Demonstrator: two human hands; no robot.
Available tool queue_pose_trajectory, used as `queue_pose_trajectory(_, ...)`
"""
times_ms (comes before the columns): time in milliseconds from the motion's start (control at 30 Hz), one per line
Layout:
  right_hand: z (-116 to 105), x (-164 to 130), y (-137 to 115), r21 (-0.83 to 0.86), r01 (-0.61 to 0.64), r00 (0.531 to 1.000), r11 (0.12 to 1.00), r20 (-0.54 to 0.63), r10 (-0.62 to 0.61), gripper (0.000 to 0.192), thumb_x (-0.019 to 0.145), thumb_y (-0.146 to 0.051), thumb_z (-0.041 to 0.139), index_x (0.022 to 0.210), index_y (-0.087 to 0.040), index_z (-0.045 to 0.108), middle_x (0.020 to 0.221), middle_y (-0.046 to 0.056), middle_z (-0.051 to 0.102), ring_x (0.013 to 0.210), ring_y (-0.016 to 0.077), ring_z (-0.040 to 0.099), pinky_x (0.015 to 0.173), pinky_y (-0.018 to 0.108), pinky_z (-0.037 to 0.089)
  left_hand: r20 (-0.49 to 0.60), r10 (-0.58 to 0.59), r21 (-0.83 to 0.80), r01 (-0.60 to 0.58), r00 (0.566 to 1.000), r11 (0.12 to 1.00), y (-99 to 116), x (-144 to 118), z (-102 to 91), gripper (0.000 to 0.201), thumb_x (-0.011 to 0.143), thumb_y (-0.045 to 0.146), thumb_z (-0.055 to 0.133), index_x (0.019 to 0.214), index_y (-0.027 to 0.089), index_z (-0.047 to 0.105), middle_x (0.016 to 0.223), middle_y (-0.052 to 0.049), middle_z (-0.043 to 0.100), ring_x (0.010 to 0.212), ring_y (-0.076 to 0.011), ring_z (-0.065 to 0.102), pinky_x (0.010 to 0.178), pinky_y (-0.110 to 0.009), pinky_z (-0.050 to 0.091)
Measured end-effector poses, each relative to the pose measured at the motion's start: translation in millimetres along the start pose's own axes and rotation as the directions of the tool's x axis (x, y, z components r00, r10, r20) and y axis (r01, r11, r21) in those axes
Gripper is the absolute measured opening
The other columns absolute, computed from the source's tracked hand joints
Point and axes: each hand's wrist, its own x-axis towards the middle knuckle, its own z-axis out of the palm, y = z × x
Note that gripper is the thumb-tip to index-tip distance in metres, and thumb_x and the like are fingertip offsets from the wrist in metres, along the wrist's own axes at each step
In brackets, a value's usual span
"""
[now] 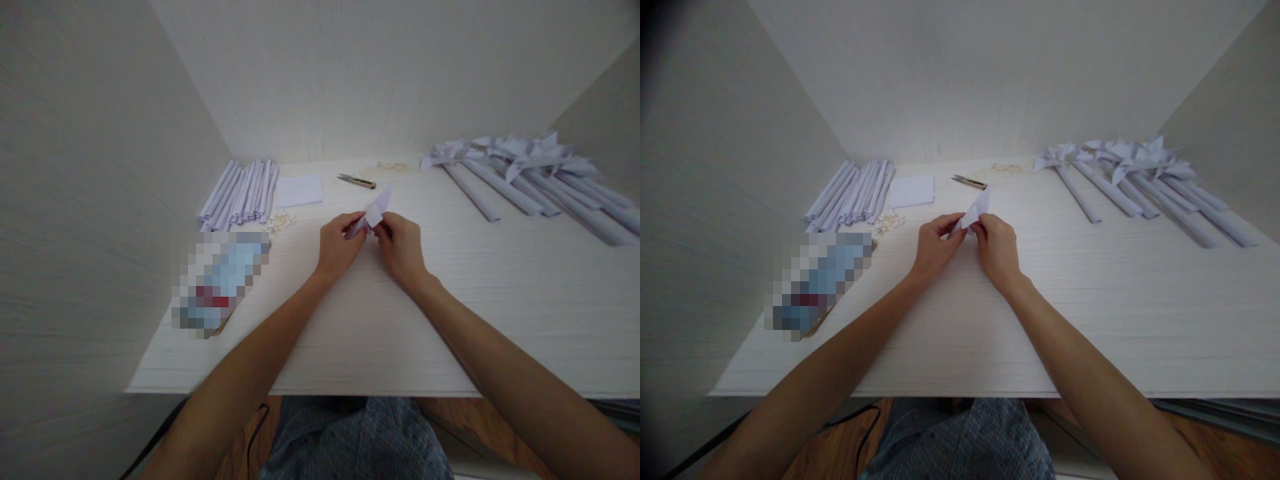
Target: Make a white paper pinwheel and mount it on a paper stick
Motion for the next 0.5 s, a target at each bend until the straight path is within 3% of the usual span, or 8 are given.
queue_pose_trajectory(200, 0.0, 0.0, -0.9, 0.012, -0.016, 1.0, 1.0, -0.017, 0.016, 0.018, 0.074, -0.014, 0.038, 0.059, -0.018, 0.048, 0.058, 0.003, 0.054, 0.055, 0.014, 0.045, 0.054, 0.027, 0.03, 0.011, 0.077, 0.076, -0.078, 0.997, 0.994, 2.9, -1.5, 0.0, 0.029, 0.067, 0.008, 0.055, 0.092, 0.017, 0.067, 0.094, -0.007, 0.069, 0.084, -0.0141, 0.061, 0.078, -0.027, 0.048)
queue_pose_trajectory(500, -1.2, 0.2, -1.2, -0.014, -0.003, 0.997, 1.0, -0.076, 0.002, 0.012, 0.071, -0.014, 0.043, 0.06, -0.019, 0.046, 0.058, 0.001, 0.05, 0.054, 0.013, 0.042, 0.054, 0.027, 0.029, 0.046, 0.069, 0.058, -0.071, 0.997, 0.996, 2.6, -1.7, 0.3, 0.03, 0.067, 0.009, 0.056, 0.094, 0.017, 0.067, 0.095, -0.006, 0.068, 0.086, -0.0139, 0.061, 0.079, -0.027, 0.048)
